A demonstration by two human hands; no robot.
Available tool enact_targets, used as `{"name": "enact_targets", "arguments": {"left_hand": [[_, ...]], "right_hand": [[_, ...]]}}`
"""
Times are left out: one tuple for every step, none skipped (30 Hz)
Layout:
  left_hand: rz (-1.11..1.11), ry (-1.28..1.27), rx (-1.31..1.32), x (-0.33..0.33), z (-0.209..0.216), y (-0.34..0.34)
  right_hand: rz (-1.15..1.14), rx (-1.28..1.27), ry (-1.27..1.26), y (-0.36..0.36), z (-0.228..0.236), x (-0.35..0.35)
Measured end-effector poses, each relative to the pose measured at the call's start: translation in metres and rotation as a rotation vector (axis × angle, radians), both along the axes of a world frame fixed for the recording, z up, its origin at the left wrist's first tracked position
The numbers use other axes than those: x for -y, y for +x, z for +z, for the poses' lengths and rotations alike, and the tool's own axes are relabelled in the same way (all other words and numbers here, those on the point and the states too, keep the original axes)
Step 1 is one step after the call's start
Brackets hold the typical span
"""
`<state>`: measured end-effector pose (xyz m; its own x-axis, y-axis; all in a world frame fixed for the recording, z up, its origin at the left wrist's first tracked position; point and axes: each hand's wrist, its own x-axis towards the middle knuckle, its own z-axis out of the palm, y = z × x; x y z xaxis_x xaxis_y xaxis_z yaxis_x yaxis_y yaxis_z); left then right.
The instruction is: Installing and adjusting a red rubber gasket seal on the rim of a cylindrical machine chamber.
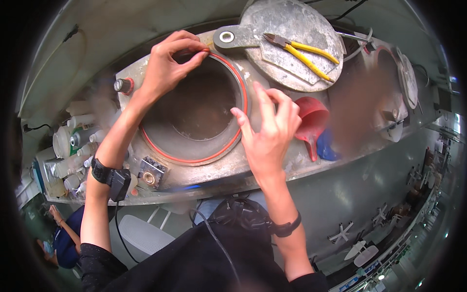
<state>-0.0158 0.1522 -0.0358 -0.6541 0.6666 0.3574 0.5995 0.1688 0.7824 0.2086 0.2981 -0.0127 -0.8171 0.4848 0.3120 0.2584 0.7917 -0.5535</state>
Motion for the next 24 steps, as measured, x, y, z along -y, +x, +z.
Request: {"name": "enact_targets", "arguments": {"left_hand": [[-0.008, 0.024, 0.022, -0.001, 0.001, 0.0], [-0.022, 0.027, 0.006, -0.004, 0.003, 0.001], [-0.026, 0.035, 0.01, -0.006, 0.003, 0.001], [-0.03, 0.044, 0.015, -0.009, 0.004, 0.001], [-0.016, 0.026, 0.01, -0.003, 0.002, 0.0], [-0.02, 0.023, 0.011, -0.004, 0.003, 0.0], [-0.024, 0.022, 0.011, -0.006, 0.004, -0.001], [-0.018, 0.016, 0.014, -0.005, 0.004, 0.0], [-0.017, 0.028, 0.033, -0.003, 0.004, 0.0], [-0.016, 0.041, 0.052, -0.002, 0.004, 0.001], [-0.009, 0.038, 0.054, -0.001, 0.005, 0.0], [-0.012, 0.003, -0.019, 0.001, 0.005, 0.0], [-0.015, -0.033, -0.091, 0.002, 0.006, -0.001], [-0.013, -0.031, -0.089, 0.001, 0.007, -0.002], [-0.021, -0.035, -0.276, -0.001, 0.008, -0.003], [-0.029, -0.041, -0.465, -0.001, 0.008, -0.003], [-0.028, -0.042, -0.462, -0.002, 0.007, -0.002], [-0.023, -0.065, -0.49, -0.002, 0.005, 0.0], [-0.019, -0.087, -0.518, -0.002, 0.004, 0.002], [-0.019, -0.088, -0.517, -0.001, 0.004, 0.003], [-0.018, -0.115, -0.543, 0.0, 0.004, 0.003], [-0.017, -0.142, -0.57, 0.001, 0.005, 0.003], [-0.018, -0.144, -0.57, 0.001, 0.005, 0.003], [-0.022, -0.144, -0.586, 0.001, 0.006, 0.004]], "right_hand": [[0.075, -0.007, -0.009, -0.01, -0.002, 0.002], [0.144, -0.013, -0.017, -0.02, -0.006, 0.001], [0.236, -0.117, 0.101, -0.034, -0.012, -0.002], [0.272, -0.143, 0.132, -0.048, -0.012, -0.001], [0.284, -0.105, 0.159, -0.062, -0.014, 0.006], [0.283, -0.059, 0.208, -0.071, -0.011, 0.007], [0.281, -0.059, 0.213, -0.077, -0.011, 0.007], [0.291, -0.041, 0.261, -0.083, -0.015, 0.01], [0.3, -0.023, 0.31, -0.086, -0.018, 0.012], [0.305, -0.022, 0.305, -0.087, -0.021, 0.013], [0.308, -0.038, 0.318, -0.088, -0.022, 0.013], [0.311, -0.054, 0.33, -0.088, -0.023, 0.013], [0.313, -0.045, 0.325, -0.089, -0.022, 0.013], [0.316, -0.042, 0.327, -0.09, -0.019, 0.012], [0.32, -0.026, 0.297, -0.09, -0.017, 0.011], [0.325, -0.011, 0.265, -0.091, -0.016, 0.01], [0.326, -0.009, 0.264, -0.091, -0.018, 0.01], [0.32, 0.002, 0.308, -0.091, -0.02, 0.01], [0.314, 0.012, 0.353, -0.091, -0.021, 0.01], [0.315, 0.013, 0.352, -0.091, -0.021, 0.01], [0.315, 0.017, 0.402, -0.092, -0.02, 0.01], [0.315, 0.021, 0.452, -0.093, -0.019, 0.01], [0.315, 0.022, 0.45, -0.093, -0.019, 0.011], [0.312, 0.013, 0.464, -0.094, -0.019, 0.012]]}}
